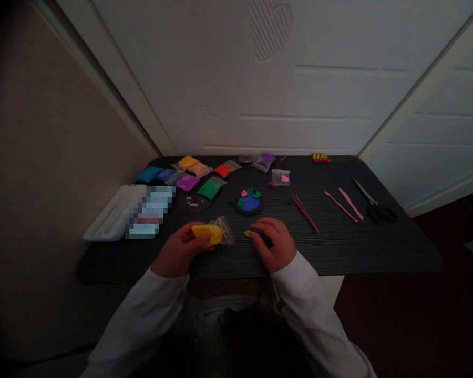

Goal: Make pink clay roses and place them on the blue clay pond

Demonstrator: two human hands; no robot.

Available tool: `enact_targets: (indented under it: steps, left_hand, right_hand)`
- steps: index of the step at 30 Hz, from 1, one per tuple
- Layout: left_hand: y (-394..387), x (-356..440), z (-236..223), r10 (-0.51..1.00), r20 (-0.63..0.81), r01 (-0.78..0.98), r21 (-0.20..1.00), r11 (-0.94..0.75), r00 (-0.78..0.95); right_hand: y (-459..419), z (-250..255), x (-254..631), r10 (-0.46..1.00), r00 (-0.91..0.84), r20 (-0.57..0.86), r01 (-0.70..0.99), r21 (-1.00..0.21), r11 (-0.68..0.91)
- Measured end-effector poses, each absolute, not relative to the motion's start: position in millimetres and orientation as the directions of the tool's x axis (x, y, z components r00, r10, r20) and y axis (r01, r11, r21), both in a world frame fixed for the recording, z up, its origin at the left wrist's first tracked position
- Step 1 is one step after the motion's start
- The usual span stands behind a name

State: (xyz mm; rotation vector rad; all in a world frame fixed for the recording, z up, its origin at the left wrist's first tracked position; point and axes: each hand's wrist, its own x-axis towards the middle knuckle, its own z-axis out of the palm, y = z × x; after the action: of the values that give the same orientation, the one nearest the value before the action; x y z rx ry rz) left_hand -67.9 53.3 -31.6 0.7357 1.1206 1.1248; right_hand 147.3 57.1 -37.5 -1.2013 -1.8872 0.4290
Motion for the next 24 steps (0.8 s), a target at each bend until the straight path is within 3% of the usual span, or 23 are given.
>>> enact_targets:
  steps: [11,18,21,24]
  left_hand:
    - [45,-49,-35,0.959,-0.267,-0.348,0.894,0.283,0.094]
    - [45,-46,-38,0.965,-0.253,-0.366,0.893,0.26,0.07]
    - [45,-46,-40,0.969,-0.237,-0.35,0.904,0.246,0.068]
    - [44,-45,-40,0.973,-0.215,-0.309,0.923,0.229,0.081]
  right_hand:
    - [42,-23,126,0.852,-0.311,0.422,0.441,-0.73,0.522]
    - [41,-23,121,0.803,-0.372,0.465,0.434,-0.678,0.594]
    - [40,-21,122,0.837,-0.317,0.447,0.41,-0.731,0.546]
    - [39,-21,123,0.912,-0.146,0.384,0.36,-0.838,0.41]
